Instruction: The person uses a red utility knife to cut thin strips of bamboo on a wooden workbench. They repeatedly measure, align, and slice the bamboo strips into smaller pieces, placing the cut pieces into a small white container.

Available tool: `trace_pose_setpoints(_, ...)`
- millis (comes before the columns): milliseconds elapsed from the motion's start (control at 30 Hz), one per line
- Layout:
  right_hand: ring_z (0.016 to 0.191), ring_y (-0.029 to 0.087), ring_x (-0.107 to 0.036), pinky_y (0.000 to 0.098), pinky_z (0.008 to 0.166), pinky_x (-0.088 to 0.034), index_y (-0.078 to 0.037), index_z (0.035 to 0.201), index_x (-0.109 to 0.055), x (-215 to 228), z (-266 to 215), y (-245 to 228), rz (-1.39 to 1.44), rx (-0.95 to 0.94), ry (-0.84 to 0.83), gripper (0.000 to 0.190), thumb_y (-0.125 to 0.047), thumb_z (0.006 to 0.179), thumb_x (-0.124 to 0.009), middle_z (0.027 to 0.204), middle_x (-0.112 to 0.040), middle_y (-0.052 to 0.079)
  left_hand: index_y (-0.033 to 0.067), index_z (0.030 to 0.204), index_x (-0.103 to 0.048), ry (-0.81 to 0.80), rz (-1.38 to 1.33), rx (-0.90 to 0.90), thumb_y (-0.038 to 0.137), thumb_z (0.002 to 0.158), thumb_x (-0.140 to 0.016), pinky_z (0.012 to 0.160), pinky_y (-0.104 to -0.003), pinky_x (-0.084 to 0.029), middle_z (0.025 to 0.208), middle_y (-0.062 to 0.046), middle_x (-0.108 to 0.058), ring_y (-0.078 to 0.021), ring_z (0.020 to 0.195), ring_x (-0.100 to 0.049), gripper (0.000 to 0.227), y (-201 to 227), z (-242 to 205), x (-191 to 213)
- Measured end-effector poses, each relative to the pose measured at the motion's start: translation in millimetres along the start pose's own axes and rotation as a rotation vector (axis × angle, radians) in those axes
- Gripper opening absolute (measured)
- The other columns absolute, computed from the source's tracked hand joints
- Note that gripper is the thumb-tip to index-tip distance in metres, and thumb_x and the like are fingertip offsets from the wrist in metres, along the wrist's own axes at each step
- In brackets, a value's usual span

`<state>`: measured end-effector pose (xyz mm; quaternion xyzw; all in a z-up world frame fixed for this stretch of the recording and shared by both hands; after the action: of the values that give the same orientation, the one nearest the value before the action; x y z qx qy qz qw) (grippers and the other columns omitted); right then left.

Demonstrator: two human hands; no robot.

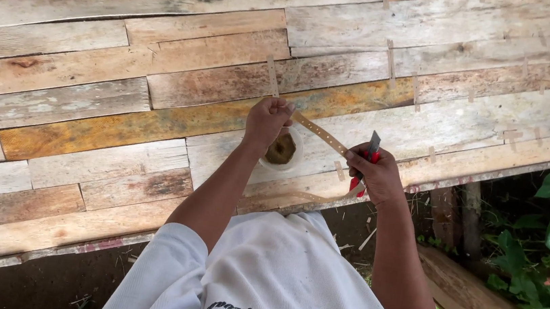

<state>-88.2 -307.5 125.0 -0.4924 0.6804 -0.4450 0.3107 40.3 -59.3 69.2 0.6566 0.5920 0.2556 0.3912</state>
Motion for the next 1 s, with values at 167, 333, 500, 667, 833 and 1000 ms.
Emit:
trace_pose_setpoints(167,0.053,0.017,-0.065,0.0243,0.052,-0.054,0.003,0.092,-0.072,-7.5,5.6,-3.5,-0.032,-0.033,-0.014,0.016,-0.002,0.083,-0.085,0.066,-0.063,0.013,-0.0013,0.128,-0.061,0.0,-0.057,-0.089,0.014,0.102,-0.069,0.082,-0.038,-0.073,0.106,-0.017,-0.069,-0.0248,0.096,-0.076,0.031,-21.9,25.3,1.2)
trace_pose_setpoints(333,0.053,0.016,-0.064,0.0244,0.054,-0.055,0.002,0.092,-0.072,-5.8,9.2,4.2,-0.043,-0.064,-0.005,0.018,-0.003,0.082,-0.086,0.067,-0.063,0.012,-0.0026,0.124,-0.061,-0.023,-0.081,-0.175,0.009,0.106,-0.06,0.083,-0.04,-0.07,0.105,-0.017,-0.066,-0.0215,0.099,-0.072,0.021,-19.9,41.4,2.7)
trace_pose_setpoints(500,0.054,0.016,-0.064,0.025,0.055,-0.054,0.003,0.093,-0.072,-6.0,12.7,10.8,-0.02,-0.092,0.008,0.021,-0.006,0.083,-0.087,0.069,-0.064,0.013,-0.0059,0.131,-0.059,-0.028,-0.037,-0.195,0.007,0.107,-0.057,0.082,-0.041,-0.066,0.107,-0.018,-0.066,-0.0201,0.098,-0.071,0.028,3.3,42.6,2.9)
trace_pose_setpoints(667,0.055,0.016,-0.063,0.0268,0.055,-0.054,0.003,0.094,-0.072,-14.5,21.0,16.0,-0.019,-0.111,0.04,0.023,-0.009,0.084,-0.087,0.071,-0.064,0.014,-0.0025,0.122,-0.064,-0.027,0.037,-0.258,0.007,0.106,-0.058,0.076,-0.038,-0.064,0.099,-0.016,-0.068,-0.0194,0.094,-0.073,0.02,21.3,59.0,9.8)
trace_pose_setpoints(833,0.055,0.015,-0.061,0.0278,0.053,-0.053,0.005,0.096,-0.072,-34.8,41.0,18.6,-0.025,-0.14,0.048,0.026,-0.012,0.084,-0.088,0.072,-0.064,0.014,0.0087,0.112,-0.07,0.032,0.159,-0.316,0.012,0.103,-0.062,0.07,-0.036,-0.06,0.093,-0.008,-0.068,-0.0136,0.087,-0.071,0.012,52.6,81.5,17.3)
trace_pose_setpoints(1000,0.055,0.015,-0.06,0.0285,0.053,-0.053,0.005,0.103,-0.069,-60.3,67.5,10.9,-0.015,-0.133,0.078,0.027,-0.014,0.09,-0.083,0.074,-0.063,0.014,0.0155,0.101,-0.073,0.07,0.31,-0.334,0.016,0.097,-0.067,0.062,-0.032,-0.055,0.076,-0.003,-0.07,-0.0112,0.069,-0.07,0.007,87.9,109.5,24.3)
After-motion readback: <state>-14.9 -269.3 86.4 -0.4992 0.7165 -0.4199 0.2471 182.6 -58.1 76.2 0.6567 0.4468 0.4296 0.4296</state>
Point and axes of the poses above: each hand's wrist, its own z-axis towards the middle knuckle, its own x-axis out of the back of the hand, y = z × x, the point moved 3 cm from there along z, towards the middle knuckle
